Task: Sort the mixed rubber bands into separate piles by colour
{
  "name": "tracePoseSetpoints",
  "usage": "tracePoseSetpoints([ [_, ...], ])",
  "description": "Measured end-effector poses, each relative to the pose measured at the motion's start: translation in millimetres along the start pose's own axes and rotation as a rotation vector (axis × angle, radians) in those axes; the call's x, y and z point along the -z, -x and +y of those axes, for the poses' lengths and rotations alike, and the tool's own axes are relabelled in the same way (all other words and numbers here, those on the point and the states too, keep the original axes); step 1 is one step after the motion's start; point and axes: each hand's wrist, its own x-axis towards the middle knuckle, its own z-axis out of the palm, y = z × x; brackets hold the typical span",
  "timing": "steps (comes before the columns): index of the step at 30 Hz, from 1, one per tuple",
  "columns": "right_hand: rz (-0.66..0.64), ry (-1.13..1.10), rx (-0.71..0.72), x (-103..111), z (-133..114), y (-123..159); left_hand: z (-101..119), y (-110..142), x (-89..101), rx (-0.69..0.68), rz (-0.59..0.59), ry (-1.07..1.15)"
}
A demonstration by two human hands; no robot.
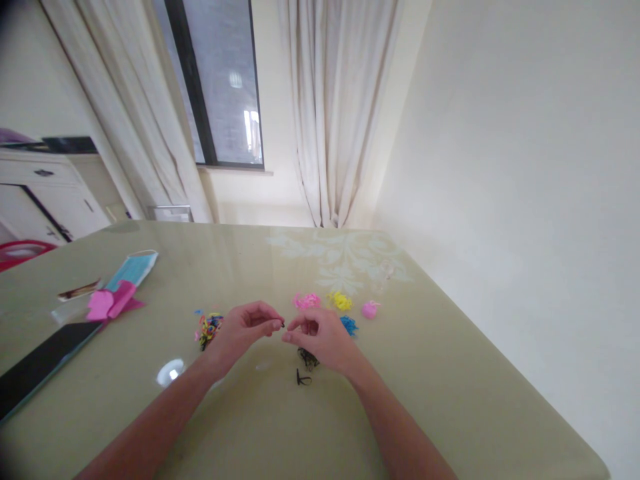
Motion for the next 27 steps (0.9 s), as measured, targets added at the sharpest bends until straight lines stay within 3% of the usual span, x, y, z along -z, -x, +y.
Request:
tracePoseSetpoints([
  [16, 0.047, -0.113, 0.092, -1.2, 3.5, 1.2, -7.0, 3.4, -9.6, 0.025, -0.054, 0.265],
  [27, 0.104, -0.124, 0.131, 0.6, 1.3, 1.8, -5.9, 4.2, -8.2, -0.026, -0.026, 0.238],
])
